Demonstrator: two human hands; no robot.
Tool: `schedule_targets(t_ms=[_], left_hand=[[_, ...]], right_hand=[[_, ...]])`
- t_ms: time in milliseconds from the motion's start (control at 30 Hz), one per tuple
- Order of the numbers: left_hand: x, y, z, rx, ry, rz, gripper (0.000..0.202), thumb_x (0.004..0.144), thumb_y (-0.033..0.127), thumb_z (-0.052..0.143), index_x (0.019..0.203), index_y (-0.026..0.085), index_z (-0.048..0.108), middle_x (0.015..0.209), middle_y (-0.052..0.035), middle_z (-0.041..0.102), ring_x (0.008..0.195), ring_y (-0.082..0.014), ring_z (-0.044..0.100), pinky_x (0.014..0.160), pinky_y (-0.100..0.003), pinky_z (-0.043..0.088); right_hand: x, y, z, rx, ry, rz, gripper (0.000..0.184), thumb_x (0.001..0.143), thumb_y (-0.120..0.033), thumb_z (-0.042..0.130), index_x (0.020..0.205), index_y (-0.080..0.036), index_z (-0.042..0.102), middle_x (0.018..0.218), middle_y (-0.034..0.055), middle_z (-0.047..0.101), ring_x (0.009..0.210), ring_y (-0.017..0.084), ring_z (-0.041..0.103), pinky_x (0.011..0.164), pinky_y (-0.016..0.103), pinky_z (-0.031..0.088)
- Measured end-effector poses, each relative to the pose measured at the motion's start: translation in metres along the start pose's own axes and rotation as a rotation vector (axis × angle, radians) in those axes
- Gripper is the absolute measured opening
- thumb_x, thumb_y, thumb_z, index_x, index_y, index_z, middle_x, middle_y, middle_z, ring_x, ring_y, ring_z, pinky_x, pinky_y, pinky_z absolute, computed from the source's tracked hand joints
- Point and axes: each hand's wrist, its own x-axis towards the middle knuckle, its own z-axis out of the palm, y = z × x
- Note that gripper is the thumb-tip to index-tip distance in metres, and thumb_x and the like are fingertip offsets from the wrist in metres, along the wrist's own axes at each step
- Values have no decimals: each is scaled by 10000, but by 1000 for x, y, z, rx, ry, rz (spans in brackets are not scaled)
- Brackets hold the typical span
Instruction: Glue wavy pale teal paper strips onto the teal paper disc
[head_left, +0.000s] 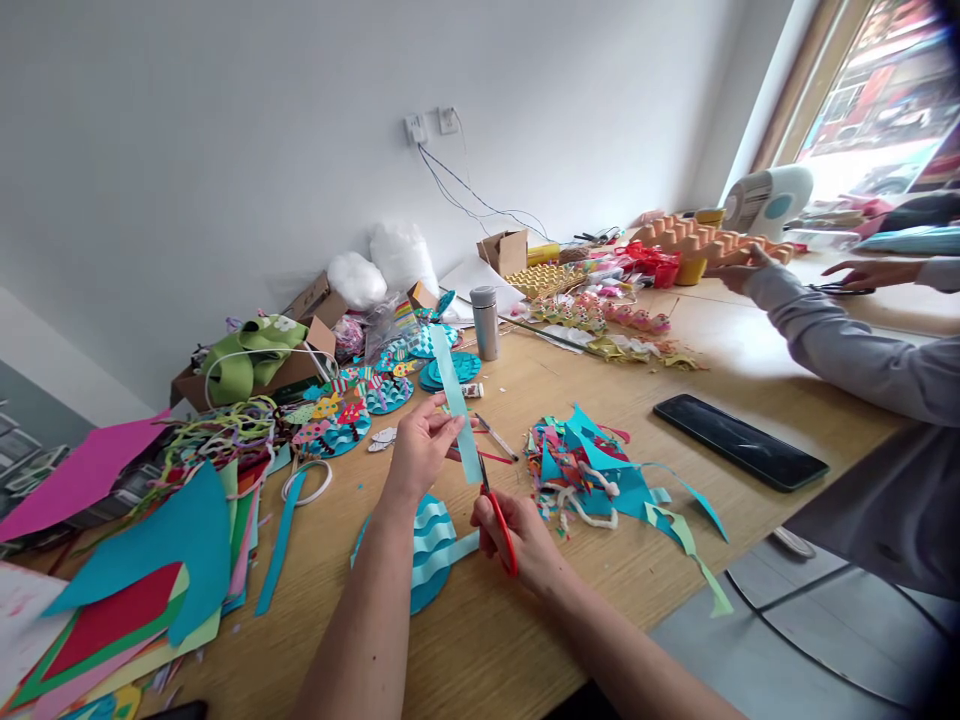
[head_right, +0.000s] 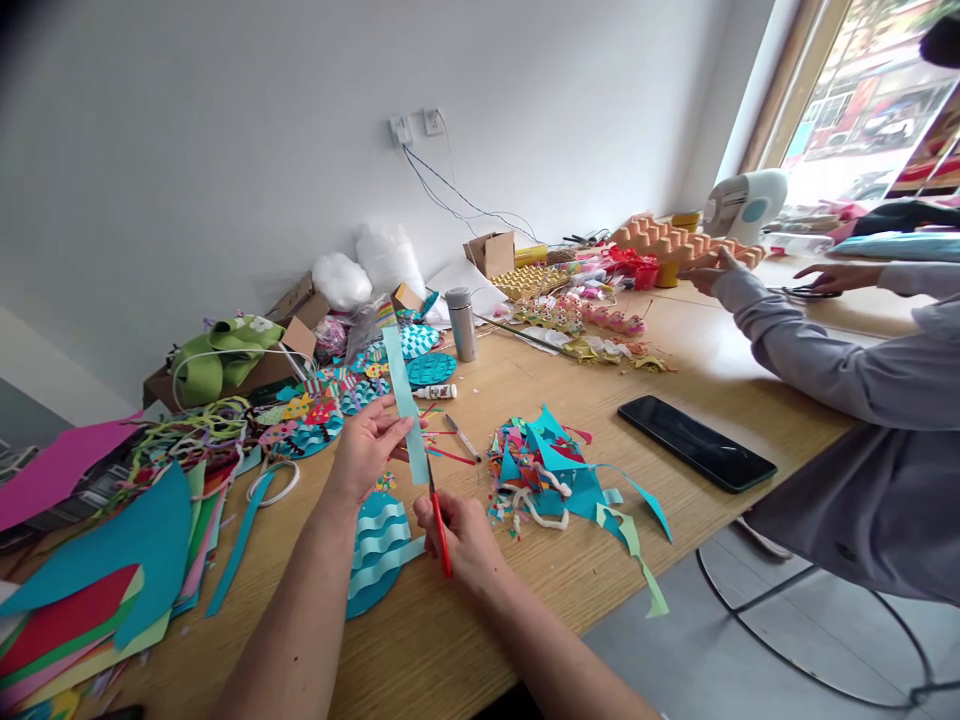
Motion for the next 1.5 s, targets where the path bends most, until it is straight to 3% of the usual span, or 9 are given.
schedule_targets(t_ms=[400,633,767,967,1100,1267,1500], left_hand=[[1,-3,0,-4,15,-21,523,727,372,714,1175,147,563,851,-95,748,615,-208,698,476,-282,566],[0,-1,0,-16,19,-31,527,729,368,716,1181,147,562,840,-84,750,643,-200,700,487,-266,566],[-2,1,3,-45,-39,-61,484,714,381,733,1107,136,590,822,-88,750,649,-212,703,534,-297,580],[-5,1,10,-124,-130,-136,380,688,380,750,957,125,664,791,-98,746,661,-218,708,601,-312,571],[-3,2,5,-230,-20,-188,341,632,362,777,857,124,682,730,-89,738,654,-223,708,620,-310,555],[3,3,-14,-307,168,-181,296,606,344,771,794,132,684,686,-69,728,645,-225,707,607,-303,549],[5,8,-28,-310,283,-162,224,609,298,738,745,137,661,641,-54,712,627,-226,705,592,-309,556]], right_hand=[[1,-1,0,25,34,10,563,814,-700,435,668,-165,532,492,0,545,435,105,492,435,207,362],[2,-4,-3,85,177,-46,537,818,-682,448,670,-173,531,521,5,533,488,122,495,482,234,392],[1,-6,-5,74,282,-182,443,814,-610,539,728,-176,566,613,15,550,570,138,513,533,246,415],[-1,-6,-4,74,346,-182,371,805,-559,580,726,-199,539,567,-4,507,509,124,439,481,242,362],[-3,-6,-4,-5,254,-197,340,822,-516,553,689,-206,515,568,-7,495,521,121,427,497,235,365],[-4,-7,-3,-32,85,-236,274,804,-393,584,636,-201,483,575,-20,475,537,112,417,531,228,369],[-4,-10,-5,-11,65,-205,273,786,-387,594,624,-199,481,551,-21,485,518,112,424,508,232,355]])
